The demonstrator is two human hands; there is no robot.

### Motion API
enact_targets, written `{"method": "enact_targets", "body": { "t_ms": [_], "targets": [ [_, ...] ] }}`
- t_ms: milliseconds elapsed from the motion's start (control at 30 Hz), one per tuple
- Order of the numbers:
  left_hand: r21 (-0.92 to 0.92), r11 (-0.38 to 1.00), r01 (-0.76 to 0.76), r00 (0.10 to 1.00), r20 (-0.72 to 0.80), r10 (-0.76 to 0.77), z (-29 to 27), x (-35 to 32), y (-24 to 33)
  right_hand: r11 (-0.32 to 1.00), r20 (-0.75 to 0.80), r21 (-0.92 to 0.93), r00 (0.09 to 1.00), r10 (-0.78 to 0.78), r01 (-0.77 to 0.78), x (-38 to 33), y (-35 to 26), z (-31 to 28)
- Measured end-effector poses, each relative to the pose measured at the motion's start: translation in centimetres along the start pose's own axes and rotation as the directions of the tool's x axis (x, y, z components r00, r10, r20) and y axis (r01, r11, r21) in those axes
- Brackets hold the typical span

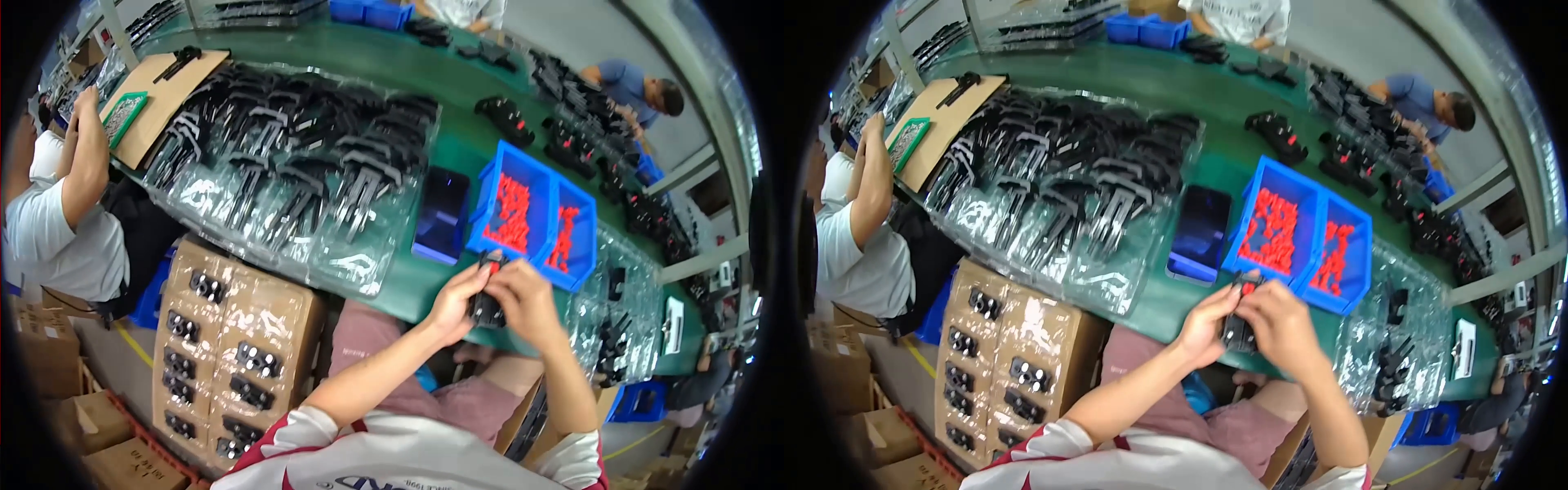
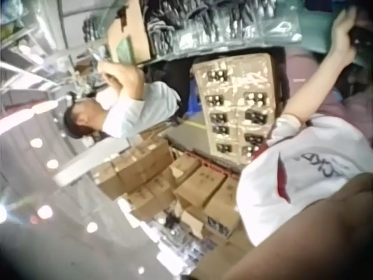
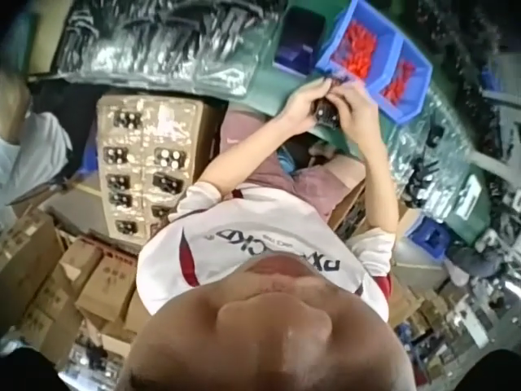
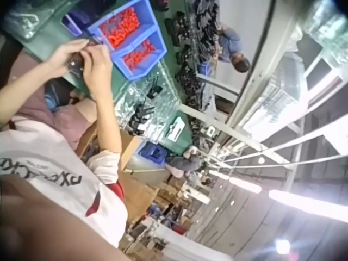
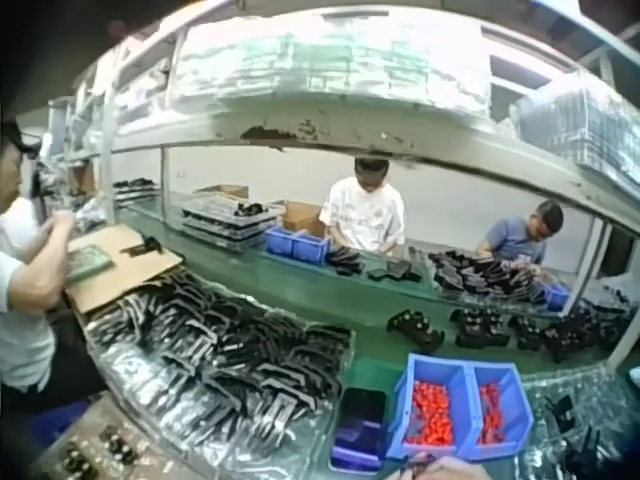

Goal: Manually assemble components into a handheld electronic device housing at a factory workstation.

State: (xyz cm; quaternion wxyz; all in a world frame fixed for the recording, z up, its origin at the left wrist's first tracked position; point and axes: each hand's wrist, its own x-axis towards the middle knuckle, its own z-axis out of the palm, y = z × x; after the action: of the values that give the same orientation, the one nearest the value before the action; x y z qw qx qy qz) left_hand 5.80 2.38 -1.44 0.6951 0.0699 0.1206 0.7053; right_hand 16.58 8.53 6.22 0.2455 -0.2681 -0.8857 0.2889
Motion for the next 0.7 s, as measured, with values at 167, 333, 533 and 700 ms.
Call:
{"method": "enact_targets", "body": {
  "t_ms": [167, 333, 533, 700],
  "targets": [
    [-0.040, 0.999, 0.033, 0.999, 0.024, -0.032, -0.1, -0.2, 0.7, 0.952, -0.085, 0.198, 0.963, 0.254, -0.233, 0.8, -1.8, 0.4],
    [-0.057, 0.992, 0.112, 0.985, 0.136, -0.104, -0.6, -0.4, 1.9, 0.987, -0.037, 0.107, 0.991, 0.128, -0.124, 5.9, -4.3, 0.3],
    [-0.066, 0.995, 0.080, 0.996, -0.025, -0.082, -1.1, 0.4, 0.8, 0.977, 0.032, -0.213, 0.999, 0.032, -0.024, 14.5, -4.6, 7.0],
    [-0.139, 0.985, 0.104, 0.995, 0.012, -0.104, -1.9, 0.0, 0.5, 0.964, 0.016, -0.268, 1.000, 0.002, 0.002, 16.0, -2.7, 9.5]
  ]
}}
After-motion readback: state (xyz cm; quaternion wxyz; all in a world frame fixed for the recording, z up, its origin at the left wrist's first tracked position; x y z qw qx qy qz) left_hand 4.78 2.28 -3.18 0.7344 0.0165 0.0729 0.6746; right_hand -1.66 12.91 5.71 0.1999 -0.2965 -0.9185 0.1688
